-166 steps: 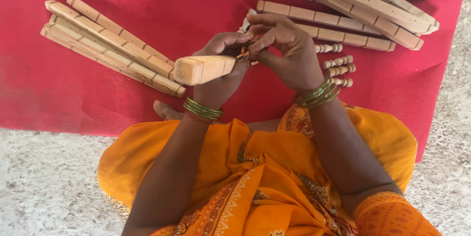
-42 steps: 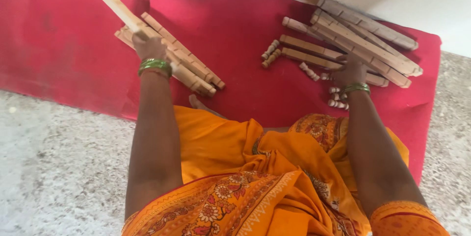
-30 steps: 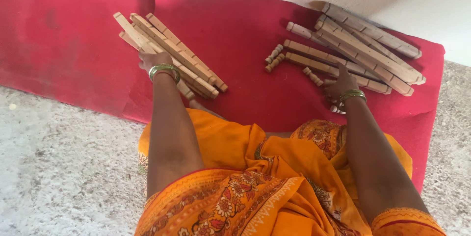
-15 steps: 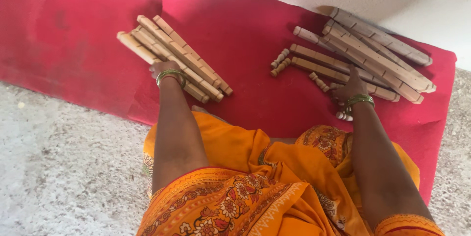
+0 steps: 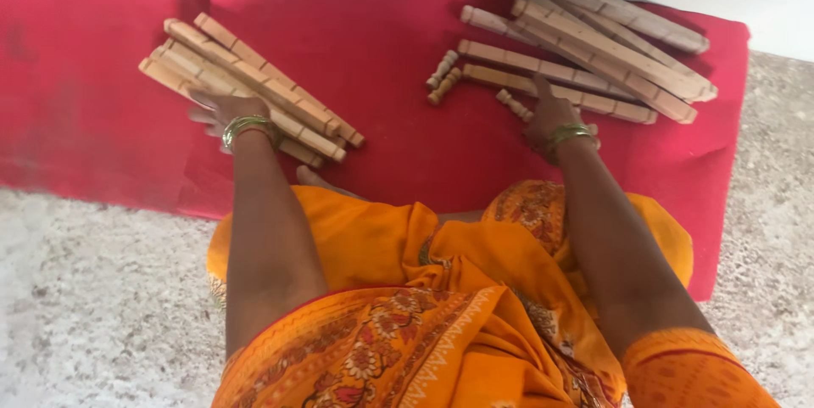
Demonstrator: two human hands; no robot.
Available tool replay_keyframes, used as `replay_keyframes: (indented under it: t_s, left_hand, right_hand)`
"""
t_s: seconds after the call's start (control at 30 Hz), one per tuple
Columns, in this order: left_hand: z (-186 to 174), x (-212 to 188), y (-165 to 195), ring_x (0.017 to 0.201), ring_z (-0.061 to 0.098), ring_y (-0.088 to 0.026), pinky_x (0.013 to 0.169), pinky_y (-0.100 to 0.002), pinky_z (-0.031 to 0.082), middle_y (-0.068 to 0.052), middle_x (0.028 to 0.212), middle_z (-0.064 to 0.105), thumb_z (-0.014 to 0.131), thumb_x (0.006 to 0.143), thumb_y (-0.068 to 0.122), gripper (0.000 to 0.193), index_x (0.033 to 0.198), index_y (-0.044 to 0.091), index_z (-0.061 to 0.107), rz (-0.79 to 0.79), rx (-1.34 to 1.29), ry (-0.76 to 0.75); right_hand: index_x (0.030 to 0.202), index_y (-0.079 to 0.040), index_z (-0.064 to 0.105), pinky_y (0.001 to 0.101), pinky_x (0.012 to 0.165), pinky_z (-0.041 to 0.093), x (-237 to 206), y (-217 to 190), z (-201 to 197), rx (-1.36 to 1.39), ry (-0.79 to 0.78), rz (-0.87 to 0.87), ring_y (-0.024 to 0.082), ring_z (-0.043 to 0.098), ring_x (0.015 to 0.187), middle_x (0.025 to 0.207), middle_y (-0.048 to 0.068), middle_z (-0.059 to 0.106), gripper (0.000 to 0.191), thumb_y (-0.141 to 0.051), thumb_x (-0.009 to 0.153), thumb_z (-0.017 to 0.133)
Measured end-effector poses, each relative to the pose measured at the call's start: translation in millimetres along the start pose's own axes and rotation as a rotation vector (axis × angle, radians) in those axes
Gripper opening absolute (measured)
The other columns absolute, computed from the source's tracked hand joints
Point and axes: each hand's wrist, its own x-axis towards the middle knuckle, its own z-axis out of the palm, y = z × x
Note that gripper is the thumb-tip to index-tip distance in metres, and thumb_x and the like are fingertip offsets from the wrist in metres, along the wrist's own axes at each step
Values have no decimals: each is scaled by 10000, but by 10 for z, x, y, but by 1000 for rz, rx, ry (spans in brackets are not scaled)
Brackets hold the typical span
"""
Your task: The person sits on a red mat on the floor and assembles wooden components by hand. They pick up long slotted wooden sticks one at a time and press small turned wooden spool pieces into the slots along each stick, setting finished sticks on the pile beside them.
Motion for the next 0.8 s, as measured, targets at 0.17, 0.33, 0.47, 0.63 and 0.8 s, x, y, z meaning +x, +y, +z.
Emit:
replay_keyframes:
  t_s: [0.17, 0.33, 0.47, 0.63, 0.8]
  left_hand:
    - [-261, -462, 93, 1333, 448, -341, 1026, -437, 559, -160, 1597, 118, 479, 766, -99, 959, 1628, 97, 107, 506, -608, -66]
    - [-51, -927, -104, 1428, 369, -353, 1029, -410, 541, -183, 1619, 171, 498, 869, -42, 732, 1572, 44, 313, 881, -723, -83]
    - [152, -1325, -371, 1247, 540, -266, 963, -375, 602, -187, 1517, 363, 528, 893, 36, 655, 1531, 51, 379, 942, -738, -238]
    - [229, -1860, -688, 1247, 560, -280, 949, -367, 593, -173, 1490, 415, 610, 927, 77, 610, 1506, 84, 416, 1088, -522, -327]
    - [97, -2373, -610, 1308, 524, -333, 909, -414, 565, -147, 1513, 366, 712, 915, 168, 632, 1469, 107, 414, 1285, -199, -350]
  right_hand:
    - [1535, -117, 311, 492, 1003, 527, -101, -35, -142, 71, -42, 89, 438, 622, 1185, 1232, 305, 646, 884, -414, 860, 798]
    - [1358, -45, 503, 480, 976, 560, -117, 72, 70, 16, 16, 49, 408, 661, 1160, 1221, 272, 676, 717, -474, 851, 771]
    - [1244, -85, 639, 492, 976, 557, -150, 219, 221, 14, 232, -50, 401, 665, 1142, 1220, 222, 701, 416, -242, 884, 777]
    - [1107, -115, 731, 421, 949, 548, -431, 281, -8, 304, 406, -58, 319, 677, 1045, 1133, 157, 701, 379, -225, 773, 873]
    - [1137, -89, 674, 246, 629, 655, -935, 51, -323, 780, 365, -122, 163, 772, 762, 955, 112, 779, 288, -61, 863, 758]
